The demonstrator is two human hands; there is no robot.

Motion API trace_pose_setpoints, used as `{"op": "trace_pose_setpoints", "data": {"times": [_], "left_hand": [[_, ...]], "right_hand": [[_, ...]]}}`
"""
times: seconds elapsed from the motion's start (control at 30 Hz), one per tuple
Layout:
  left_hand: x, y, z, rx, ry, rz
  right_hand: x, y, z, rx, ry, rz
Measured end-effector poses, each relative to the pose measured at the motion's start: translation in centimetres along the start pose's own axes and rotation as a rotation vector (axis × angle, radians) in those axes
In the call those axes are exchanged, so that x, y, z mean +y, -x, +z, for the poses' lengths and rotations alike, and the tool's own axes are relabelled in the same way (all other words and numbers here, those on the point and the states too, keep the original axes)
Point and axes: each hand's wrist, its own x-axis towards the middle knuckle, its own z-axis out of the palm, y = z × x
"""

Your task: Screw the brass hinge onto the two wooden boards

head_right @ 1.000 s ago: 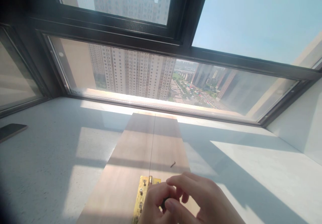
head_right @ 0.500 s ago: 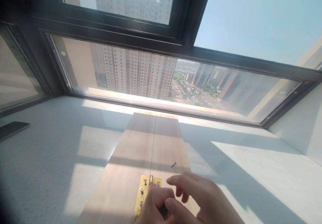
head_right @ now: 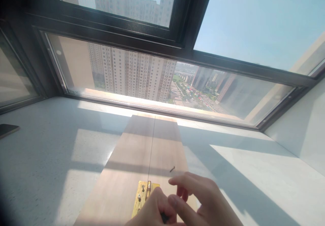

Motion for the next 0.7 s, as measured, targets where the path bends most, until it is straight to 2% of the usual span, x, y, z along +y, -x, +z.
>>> {"op": "trace_pose_setpoints", "data": {"times": [0.07,0.13,0.23,0.3,0.4,0.5,0.6,0.7], "left_hand": [[0.7,0.0,-0.3,-0.014,-0.042,-0.051],[1.4,0.2,-0.5,-0.004,-0.035,-0.067],[2.0,0.4,-0.6,0.000,0.013,-0.021],[1.7,0.2,-0.6,-0.002,0.072,0.035],[0.7,-0.3,-0.5,0.006,0.322,0.100],[-0.1,-0.7,-0.2,0.066,0.477,0.136],[-0.1,-0.7,0.2,0.196,0.380,0.151],[0.1,-0.6,0.3,0.243,0.268,0.130]], "right_hand": [[1.5,-0.7,0.5,0.027,-0.069,0.075],[4.1,-1.7,1.5,0.054,-0.215,0.169],[9.4,-2.9,3.7,0.412,-0.296,0.403],[12.9,-3.3,5.2,0.513,-0.293,0.467],[16.8,-2.8,7.3,0.612,-0.309,0.552],[18.7,-2.0,8.6,0.657,-0.347,0.602],[19.3,-1.6,9.2,0.667,-0.386,0.609],[19.7,-1.6,9.4,0.699,-0.419,0.607]]}}
